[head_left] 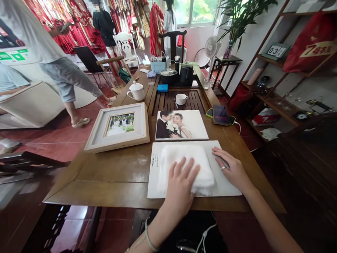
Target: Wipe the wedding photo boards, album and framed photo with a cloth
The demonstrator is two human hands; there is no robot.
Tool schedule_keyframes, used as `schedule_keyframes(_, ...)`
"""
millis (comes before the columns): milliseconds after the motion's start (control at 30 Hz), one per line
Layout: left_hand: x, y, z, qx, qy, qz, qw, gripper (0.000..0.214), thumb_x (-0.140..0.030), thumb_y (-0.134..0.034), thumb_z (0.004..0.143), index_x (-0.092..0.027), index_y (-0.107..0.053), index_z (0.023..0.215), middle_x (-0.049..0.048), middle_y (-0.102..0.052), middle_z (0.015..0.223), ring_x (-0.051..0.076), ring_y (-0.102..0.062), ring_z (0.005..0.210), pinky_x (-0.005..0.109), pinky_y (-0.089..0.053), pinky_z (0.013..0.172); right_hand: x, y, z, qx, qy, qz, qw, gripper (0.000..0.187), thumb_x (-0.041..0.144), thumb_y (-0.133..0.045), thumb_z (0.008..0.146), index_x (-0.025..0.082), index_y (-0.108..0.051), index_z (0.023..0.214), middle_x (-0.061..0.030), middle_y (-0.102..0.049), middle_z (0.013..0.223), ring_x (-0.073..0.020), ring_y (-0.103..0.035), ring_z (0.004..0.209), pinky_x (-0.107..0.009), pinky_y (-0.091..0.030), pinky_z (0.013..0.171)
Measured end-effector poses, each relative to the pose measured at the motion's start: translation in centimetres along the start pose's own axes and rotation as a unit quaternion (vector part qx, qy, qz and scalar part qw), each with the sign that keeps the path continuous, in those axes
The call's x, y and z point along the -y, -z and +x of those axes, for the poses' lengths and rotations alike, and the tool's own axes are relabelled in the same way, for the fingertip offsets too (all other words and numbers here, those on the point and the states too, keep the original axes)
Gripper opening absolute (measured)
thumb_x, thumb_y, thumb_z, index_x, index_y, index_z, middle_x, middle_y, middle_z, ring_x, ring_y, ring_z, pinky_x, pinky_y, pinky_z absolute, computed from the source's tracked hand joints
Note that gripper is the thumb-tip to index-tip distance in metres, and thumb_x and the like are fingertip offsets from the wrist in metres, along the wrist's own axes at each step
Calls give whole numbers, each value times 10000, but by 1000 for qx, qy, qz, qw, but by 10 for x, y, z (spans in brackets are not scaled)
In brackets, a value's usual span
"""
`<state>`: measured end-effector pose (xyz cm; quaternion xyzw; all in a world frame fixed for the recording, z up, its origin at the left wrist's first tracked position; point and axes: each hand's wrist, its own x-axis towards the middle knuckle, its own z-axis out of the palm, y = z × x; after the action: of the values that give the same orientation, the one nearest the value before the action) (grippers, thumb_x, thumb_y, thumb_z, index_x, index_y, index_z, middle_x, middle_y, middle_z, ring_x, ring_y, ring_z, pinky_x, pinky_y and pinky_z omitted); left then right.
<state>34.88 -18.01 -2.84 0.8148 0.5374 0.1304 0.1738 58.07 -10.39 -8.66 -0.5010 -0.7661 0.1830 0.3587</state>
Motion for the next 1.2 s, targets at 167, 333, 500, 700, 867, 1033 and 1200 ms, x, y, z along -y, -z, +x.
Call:
schedule_keyframes(167, -11, -1, -32, 51, -59, 7, 997, 875, -32, -507, 594, -217, -370, 1438, 51, -299, 1565, 370, -286, 1392, 584, -259, 1094, -1, -1, 0, -3, 5, -5, 1000, 274, 288, -467, 935, 248, -638, 1146, -71, -631, 1290, -236, -562, 1239, -452, -462, 1060)
schedule_keyframes(333, -10, 3, -40, 66, -73, -13, 995, 838, -89, -539, 620, -240, -383, 1429, 24, -315, 1559, 353, -312, 1378, 545, -272, 1091, -2, 0, 0, 1, 12, -2, 1000, 286, 286, -463, 936, 247, -633, 1163, -72, -627, 1294, -231, -557, 1244, -455, -447, 1070)
schedule_keyframes(500, -7, 0, -22, 32, -57, -10, 998, 817, -89, -555, 622, -257, -408, 1407, 5, -311, 1561, 330, -302, 1386, 521, -266, 1100, -1, 0, 0, 1, -2, -3, 1000, 283, 296, -465, 934, 242, -642, 1148, -76, -633, 1287, -237, -562, 1238, -452, -447, 1069)
schedule_keyframes(700, -2, -4, 13, -6, -65, 19, 998, 770, -88, -587, 639, -242, -426, 1376, 17, -355, 1540, 312, -331, 1361, 495, -290, 1098, -2, 0, 1, 4, -5, 4, 1000, 280, 278, -475, 924, 226, -639, 1144, -86, -630, 1291, -235, -558, 1243, -437, -442, 1073)
schedule_keyframes(867, -7, -9, 48, -30, -54, 73, 995, 683, -157, -641, 708, -202, -430, 1357, 65, -376, 1525, 339, -349, 1343, 525, -309, 1084, -6, 1, 0, 13, -1, 25, 1000, 364, 155, -497, 843, 238, -640, 1167, -67, -608, 1326, -242, -550, 1253, -419, -451, 1061)
schedule_keyframes(1033, -14, -8, 69, -30, -22, 89, 995, 615, -183, -651, 746, -185, -455, 1330, 80, -408, 1502, 342, -381, 1321, 520, -344, 1068, -11, 0, -1, 10, -4, 17, 1000, 499, 95, -465, 781, 236, -612, 1237, -69, -599, 1338, -244, -548, 1255, -410, -460, 1045)
schedule_keyframes(1200, -19, -11, 61, -29, -24, 100, 994, 580, -144, -636, 742, -145, -470, 1298, 106, -436, 1473, 344, -367, 1323, 517, -332, 1083, -10, 0, -2, 14, 5, 25, 1000, 522, 71, -477, 744, 226, -625, 1220, -79, -593, 1345, -249, -546, 1256, -423, -446, 1058)
